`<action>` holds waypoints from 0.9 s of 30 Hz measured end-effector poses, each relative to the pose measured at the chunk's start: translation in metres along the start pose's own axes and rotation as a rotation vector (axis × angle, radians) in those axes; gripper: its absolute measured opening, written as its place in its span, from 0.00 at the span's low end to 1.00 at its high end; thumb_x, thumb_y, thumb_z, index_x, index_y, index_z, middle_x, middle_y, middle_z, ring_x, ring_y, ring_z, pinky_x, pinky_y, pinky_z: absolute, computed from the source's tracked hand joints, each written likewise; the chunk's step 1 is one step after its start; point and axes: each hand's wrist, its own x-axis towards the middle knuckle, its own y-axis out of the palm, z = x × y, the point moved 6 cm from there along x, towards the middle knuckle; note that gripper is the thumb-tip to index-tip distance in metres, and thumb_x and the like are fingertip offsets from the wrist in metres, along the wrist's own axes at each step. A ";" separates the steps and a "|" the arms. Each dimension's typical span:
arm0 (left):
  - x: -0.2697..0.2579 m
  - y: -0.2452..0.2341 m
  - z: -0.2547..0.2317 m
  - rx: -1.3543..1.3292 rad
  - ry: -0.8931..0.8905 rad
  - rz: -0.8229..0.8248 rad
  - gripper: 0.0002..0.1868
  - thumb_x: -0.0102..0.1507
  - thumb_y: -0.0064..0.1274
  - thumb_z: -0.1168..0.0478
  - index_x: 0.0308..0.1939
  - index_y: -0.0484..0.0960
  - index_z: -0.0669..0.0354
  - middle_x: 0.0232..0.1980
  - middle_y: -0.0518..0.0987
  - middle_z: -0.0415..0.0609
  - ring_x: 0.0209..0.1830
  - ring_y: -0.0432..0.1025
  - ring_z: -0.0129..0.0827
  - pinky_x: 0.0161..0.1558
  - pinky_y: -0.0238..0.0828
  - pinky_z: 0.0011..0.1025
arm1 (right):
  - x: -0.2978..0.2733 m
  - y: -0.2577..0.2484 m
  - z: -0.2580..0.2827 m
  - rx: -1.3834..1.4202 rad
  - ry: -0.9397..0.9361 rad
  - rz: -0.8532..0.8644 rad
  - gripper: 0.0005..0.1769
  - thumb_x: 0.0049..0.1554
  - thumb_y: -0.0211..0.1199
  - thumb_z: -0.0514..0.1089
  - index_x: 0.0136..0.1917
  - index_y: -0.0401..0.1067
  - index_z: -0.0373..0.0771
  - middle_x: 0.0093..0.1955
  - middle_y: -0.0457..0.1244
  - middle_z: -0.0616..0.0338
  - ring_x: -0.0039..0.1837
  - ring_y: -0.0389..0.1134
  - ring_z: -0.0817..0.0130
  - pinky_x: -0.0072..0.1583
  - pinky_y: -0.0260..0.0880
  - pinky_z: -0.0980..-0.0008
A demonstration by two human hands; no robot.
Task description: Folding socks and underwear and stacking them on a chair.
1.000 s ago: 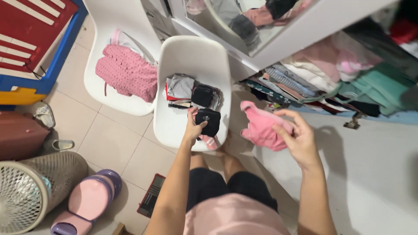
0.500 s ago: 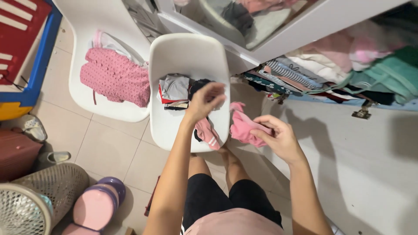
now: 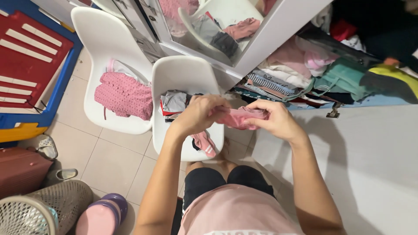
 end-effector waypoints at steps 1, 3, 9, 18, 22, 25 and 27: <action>-0.001 -0.001 -0.009 0.329 0.132 -0.145 0.14 0.55 0.60 0.67 0.44 0.85 0.55 0.41 0.83 0.46 0.45 0.77 0.35 0.45 0.70 0.37 | -0.002 -0.002 -0.002 -0.005 0.008 0.004 0.15 0.53 0.70 0.34 0.54 0.77 0.32 0.42 0.70 0.60 0.42 0.71 0.78 0.44 0.75 0.75; 0.000 0.005 -0.028 0.662 0.266 -0.290 0.17 0.50 0.59 0.71 0.43 0.87 0.54 0.46 0.81 0.47 0.51 0.72 0.41 0.48 0.63 0.43 | -0.006 -0.005 0.004 -0.009 0.012 0.007 0.13 0.55 0.70 0.34 0.54 0.78 0.31 0.41 0.69 0.58 0.40 0.69 0.77 0.42 0.73 0.74; 0.009 0.021 -0.066 0.641 0.254 -0.494 0.10 0.57 0.59 0.70 0.38 0.83 0.49 0.50 0.74 0.49 0.52 0.70 0.42 0.52 0.66 0.37 | -0.015 -0.013 0.014 -0.137 -0.013 0.046 0.18 0.56 0.67 0.38 0.59 0.75 0.34 0.43 0.71 0.63 0.42 0.71 0.77 0.45 0.76 0.73; 0.019 0.060 -0.021 -0.716 -0.040 -0.226 0.15 0.74 0.47 0.58 0.55 0.84 0.65 0.47 0.84 0.45 0.43 0.73 0.23 0.42 0.71 0.24 | -0.035 -0.036 0.036 -0.237 -0.234 0.066 0.17 0.57 0.68 0.37 0.59 0.76 0.33 0.51 0.71 0.64 0.53 0.71 0.80 0.55 0.71 0.76; 0.016 0.062 -0.054 -0.394 0.082 -0.174 0.23 0.58 0.67 0.65 0.55 0.80 0.64 0.48 0.83 0.41 0.49 0.76 0.22 0.53 0.75 0.24 | -0.035 -0.044 0.034 -0.083 -0.219 0.033 0.14 0.54 0.69 0.33 0.54 0.74 0.33 0.49 0.69 0.65 0.51 0.67 0.80 0.51 0.70 0.76; 0.018 0.064 -0.042 -0.394 0.051 -0.240 0.17 0.59 0.67 0.64 0.49 0.81 0.64 0.46 0.83 0.42 0.47 0.75 0.23 0.53 0.75 0.27 | -0.042 -0.051 0.045 0.021 -0.185 -0.004 0.14 0.51 0.70 0.31 0.51 0.73 0.35 0.47 0.68 0.67 0.50 0.69 0.81 0.51 0.72 0.76; 0.020 0.057 -0.044 -0.410 0.082 -0.242 0.14 0.60 0.67 0.65 0.46 0.81 0.64 0.46 0.82 0.43 0.49 0.75 0.24 0.56 0.74 0.29 | -0.038 -0.064 0.032 -0.006 -0.148 -0.028 0.15 0.48 0.71 0.30 0.49 0.73 0.36 0.45 0.68 0.68 0.49 0.69 0.82 0.50 0.74 0.74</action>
